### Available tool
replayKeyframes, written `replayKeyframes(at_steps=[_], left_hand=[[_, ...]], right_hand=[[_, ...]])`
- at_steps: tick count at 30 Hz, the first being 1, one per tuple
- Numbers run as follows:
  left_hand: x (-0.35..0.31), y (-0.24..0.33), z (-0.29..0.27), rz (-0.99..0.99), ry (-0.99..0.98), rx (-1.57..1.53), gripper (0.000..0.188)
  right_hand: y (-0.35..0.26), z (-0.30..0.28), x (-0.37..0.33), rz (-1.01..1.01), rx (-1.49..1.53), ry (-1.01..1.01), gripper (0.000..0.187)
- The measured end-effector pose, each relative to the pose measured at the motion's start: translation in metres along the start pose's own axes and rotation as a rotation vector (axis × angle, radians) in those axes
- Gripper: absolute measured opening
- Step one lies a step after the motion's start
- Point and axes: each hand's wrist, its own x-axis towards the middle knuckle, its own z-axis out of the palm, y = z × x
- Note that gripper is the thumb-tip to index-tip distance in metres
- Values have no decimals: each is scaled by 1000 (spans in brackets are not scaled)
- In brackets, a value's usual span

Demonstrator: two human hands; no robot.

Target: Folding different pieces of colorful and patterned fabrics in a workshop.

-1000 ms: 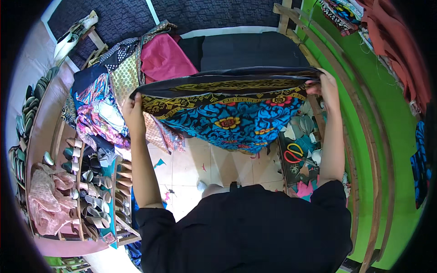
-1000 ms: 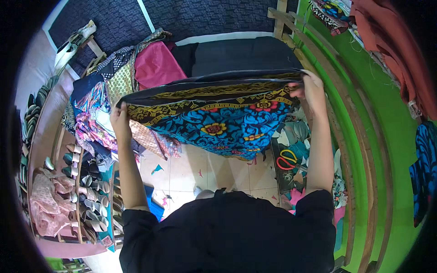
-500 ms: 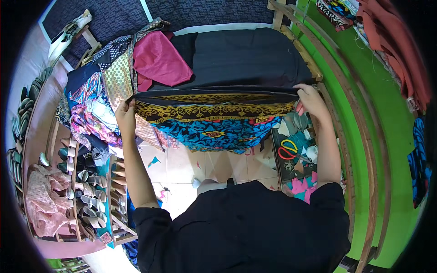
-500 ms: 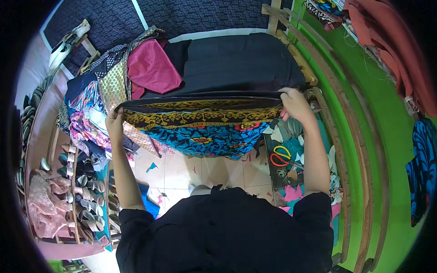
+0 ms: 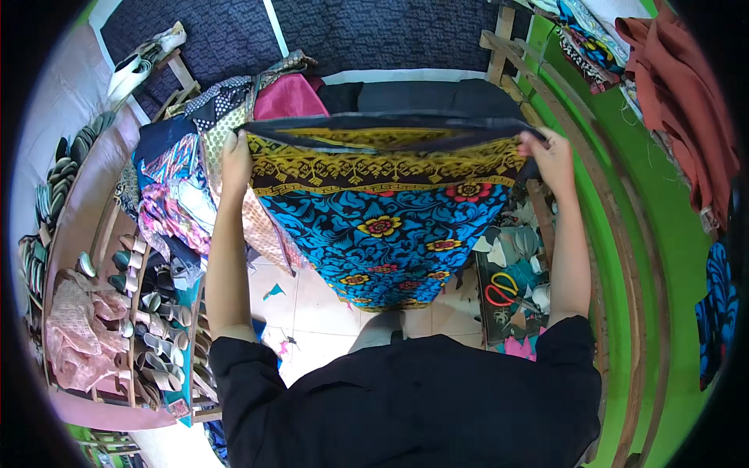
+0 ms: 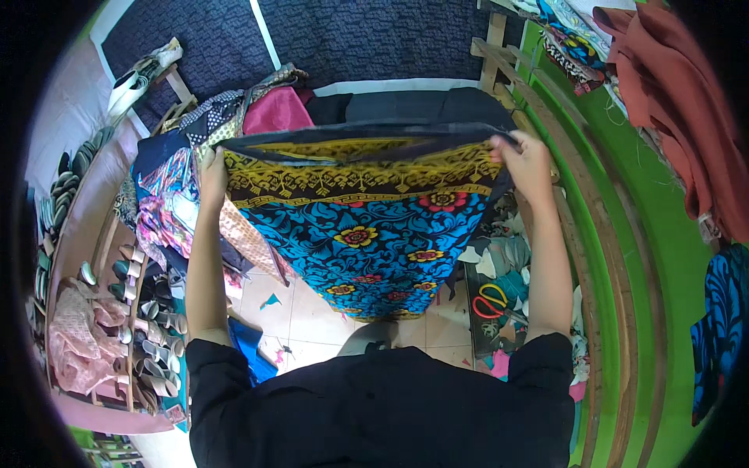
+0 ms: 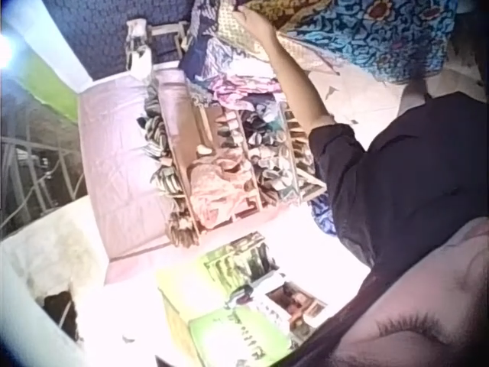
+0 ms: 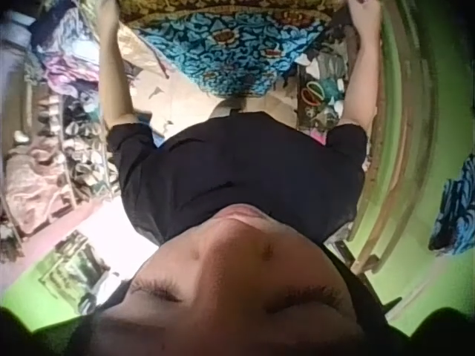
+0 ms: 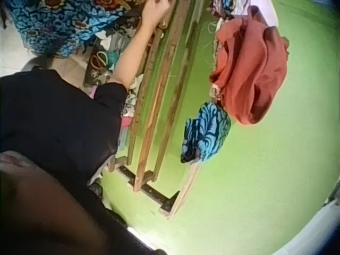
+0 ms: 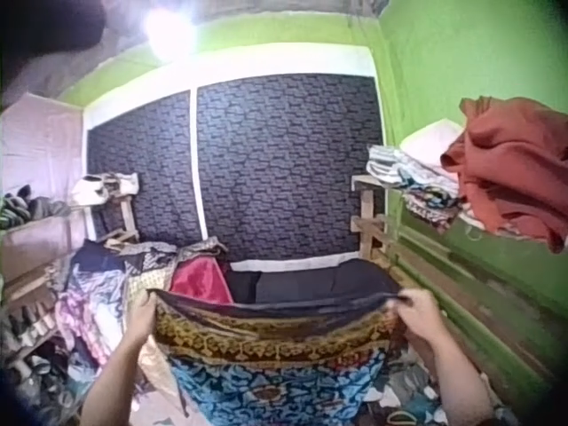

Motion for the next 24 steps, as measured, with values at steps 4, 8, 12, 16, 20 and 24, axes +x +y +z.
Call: replayKeyframes(at_steps=[4, 8, 12, 16, 20, 24], left_hand=[[35, 16, 22, 400, 307, 113, 21], [72, 48, 55, 578, 595, 116, 18], [150, 46, 84, 662, 662, 35, 17], [221, 54, 119, 672, 647, 30, 16], [294, 23, 151, 620, 556, -41, 18], [335, -32, 188, 525, 416, 9, 17]], right_hand=[[-10, 25, 35, -212, -365, 508, 32], [-10, 37, 93, -427, -348, 853, 28], [-10, 46, 181, -515, -256, 1021, 28], [-10, 59, 261, -595, -240, 1171, 28], [26, 85, 330, -737, -313, 1167, 28], [90, 112, 377, -610, -469, 1182, 29]])
